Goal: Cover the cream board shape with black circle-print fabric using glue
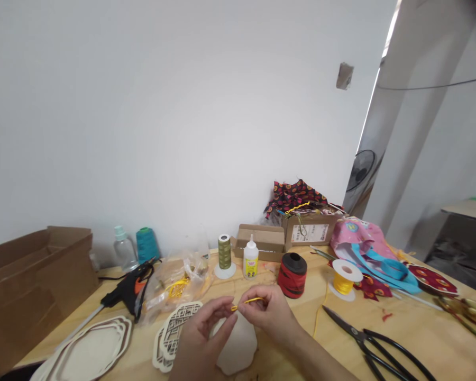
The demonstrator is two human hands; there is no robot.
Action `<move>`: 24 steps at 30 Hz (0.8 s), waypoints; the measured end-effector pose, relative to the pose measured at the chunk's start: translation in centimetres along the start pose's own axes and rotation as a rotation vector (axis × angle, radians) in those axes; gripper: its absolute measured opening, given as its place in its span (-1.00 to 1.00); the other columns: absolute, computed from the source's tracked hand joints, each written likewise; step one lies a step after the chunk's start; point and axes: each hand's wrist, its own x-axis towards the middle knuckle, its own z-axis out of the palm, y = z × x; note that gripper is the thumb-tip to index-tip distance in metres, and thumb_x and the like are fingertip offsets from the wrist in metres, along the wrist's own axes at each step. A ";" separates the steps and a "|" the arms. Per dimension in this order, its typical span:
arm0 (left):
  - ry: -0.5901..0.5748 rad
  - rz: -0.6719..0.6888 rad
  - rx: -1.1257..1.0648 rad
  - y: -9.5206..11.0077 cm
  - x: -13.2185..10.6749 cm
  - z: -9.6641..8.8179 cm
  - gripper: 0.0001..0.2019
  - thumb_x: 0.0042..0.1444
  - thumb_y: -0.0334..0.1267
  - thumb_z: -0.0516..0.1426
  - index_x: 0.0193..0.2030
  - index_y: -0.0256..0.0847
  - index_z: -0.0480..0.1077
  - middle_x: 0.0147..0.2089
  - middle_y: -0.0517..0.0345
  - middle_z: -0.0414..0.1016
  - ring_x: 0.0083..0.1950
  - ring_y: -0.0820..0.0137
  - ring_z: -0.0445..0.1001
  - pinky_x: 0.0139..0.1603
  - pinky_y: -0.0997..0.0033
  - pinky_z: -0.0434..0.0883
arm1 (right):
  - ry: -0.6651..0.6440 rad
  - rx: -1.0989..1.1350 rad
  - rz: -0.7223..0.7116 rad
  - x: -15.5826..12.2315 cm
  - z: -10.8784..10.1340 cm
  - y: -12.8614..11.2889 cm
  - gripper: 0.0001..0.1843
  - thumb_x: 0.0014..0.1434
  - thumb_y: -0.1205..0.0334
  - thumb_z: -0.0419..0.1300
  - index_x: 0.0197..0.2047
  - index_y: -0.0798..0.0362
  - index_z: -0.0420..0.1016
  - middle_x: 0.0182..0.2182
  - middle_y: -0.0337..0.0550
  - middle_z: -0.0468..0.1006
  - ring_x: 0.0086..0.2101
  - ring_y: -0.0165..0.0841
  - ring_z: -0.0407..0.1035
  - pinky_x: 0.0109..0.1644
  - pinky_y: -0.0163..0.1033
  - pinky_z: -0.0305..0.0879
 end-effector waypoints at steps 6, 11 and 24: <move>0.071 0.155 0.247 0.6 0.0 -0.2 -0.84 -0.15 -0.21 0.19 -0.37 -0.17 0.46 -0.35 0.10 0.54 -0.31 0.28 0.49 -0.28 0.37 0.41 | 0.006 0.027 0.040 0.0 0.1 -0.4 -0.85 -0.25 0.21 0.19 -0.66 0.13 0.40 -0.78 -0.40 0.17 -0.70 -0.60 -0.08 -0.66 -0.43 -0.10; 0.058 0.263 0.386 0.7 0.0 -0.5 -0.90 -0.09 -0.22 0.16 -0.39 -0.10 0.46 -0.37 0.17 0.53 -0.31 0.30 0.47 -0.27 0.42 0.38 | 0.009 0.032 0.053 0.0 0.3 0.0 -0.85 -0.26 0.20 0.19 -0.66 0.13 0.40 -0.77 -0.39 0.17 -0.69 -0.59 -0.08 -0.64 -0.42 -0.08; 0.005 0.280 0.471 0.8 0.6 -1.0 -0.90 -0.05 -0.23 0.13 -0.40 -0.10 0.46 -0.34 0.15 0.52 -0.27 0.31 0.45 -0.23 0.40 0.37 | 0.063 -0.121 0.060 0.2 0.5 1.5 -0.84 -0.19 0.21 0.14 -0.60 0.14 0.46 -0.75 -0.37 0.19 -0.69 -0.57 -0.07 -0.63 -0.41 -0.10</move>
